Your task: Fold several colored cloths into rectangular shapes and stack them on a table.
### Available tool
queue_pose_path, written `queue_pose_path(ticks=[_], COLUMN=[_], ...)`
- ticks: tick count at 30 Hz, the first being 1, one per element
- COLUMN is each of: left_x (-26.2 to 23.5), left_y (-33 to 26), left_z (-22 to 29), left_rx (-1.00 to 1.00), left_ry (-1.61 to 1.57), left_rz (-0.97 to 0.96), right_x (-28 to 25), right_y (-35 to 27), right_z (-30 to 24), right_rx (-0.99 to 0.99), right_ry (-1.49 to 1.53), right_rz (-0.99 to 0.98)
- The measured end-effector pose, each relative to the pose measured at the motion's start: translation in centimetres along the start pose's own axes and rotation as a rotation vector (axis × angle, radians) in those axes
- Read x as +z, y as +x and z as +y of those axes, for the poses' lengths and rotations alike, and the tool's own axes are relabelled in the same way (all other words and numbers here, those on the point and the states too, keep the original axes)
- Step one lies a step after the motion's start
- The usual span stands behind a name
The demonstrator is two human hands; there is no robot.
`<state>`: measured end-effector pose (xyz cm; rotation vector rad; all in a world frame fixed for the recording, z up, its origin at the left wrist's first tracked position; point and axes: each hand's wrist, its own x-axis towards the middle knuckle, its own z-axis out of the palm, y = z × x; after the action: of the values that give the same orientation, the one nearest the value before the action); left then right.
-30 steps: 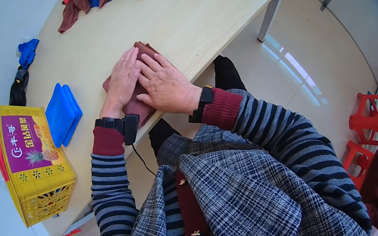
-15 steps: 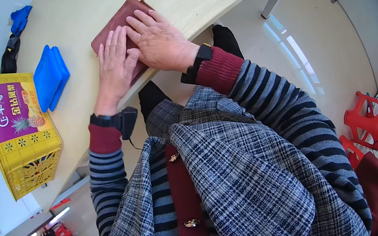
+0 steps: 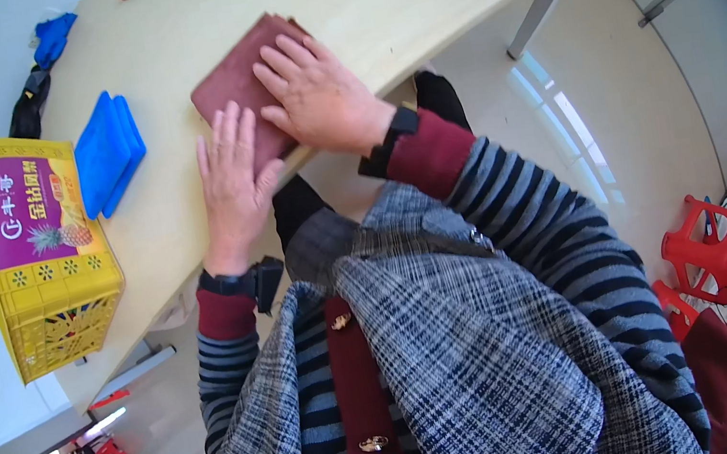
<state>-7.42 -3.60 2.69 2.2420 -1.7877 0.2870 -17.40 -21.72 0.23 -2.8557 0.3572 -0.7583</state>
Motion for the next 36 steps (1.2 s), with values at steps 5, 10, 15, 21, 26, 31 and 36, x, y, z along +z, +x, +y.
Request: queue_pose_path(ticks=[5,10,15,21,26,31,36], left_x=[0.6,0.3,0.4,0.6,0.3,1.0,1.0], left_y=[-0.3,-0.7,-1.2,-1.2,-0.9,-1.5,-1.2], left_z=[0.1,0.4,1.3,1.4,1.7,1.1,1.3], left_rx=[0.043,0.028,-0.004,-0.072,-0.081,-0.066,-0.082], left_ry=[-0.073,-0.116,-0.134,-0.13,-0.1,-0.027,-0.023], left_rz=[-0.011,0.046,0.052,0.057,0.031,0.028,0.007], right_x=[0.1,-0.9,-2.7,-1.3,0.3,0.1,0.1], right_y=[0.2,0.1,0.6,1.8,1.2,1.2,0.8], right_z=[0.1,0.7,0.1,-3.5,-3.2,-0.9,-0.2], right_rx=[0.003,-0.01,0.036,-0.045,-0.074,-0.045,-0.017], right_ry=[0.02,0.04,-0.029,0.204,0.216,0.159,0.102], right_rz=[0.017,0.003,-0.115,-0.032,-0.054,-0.056,-0.048])
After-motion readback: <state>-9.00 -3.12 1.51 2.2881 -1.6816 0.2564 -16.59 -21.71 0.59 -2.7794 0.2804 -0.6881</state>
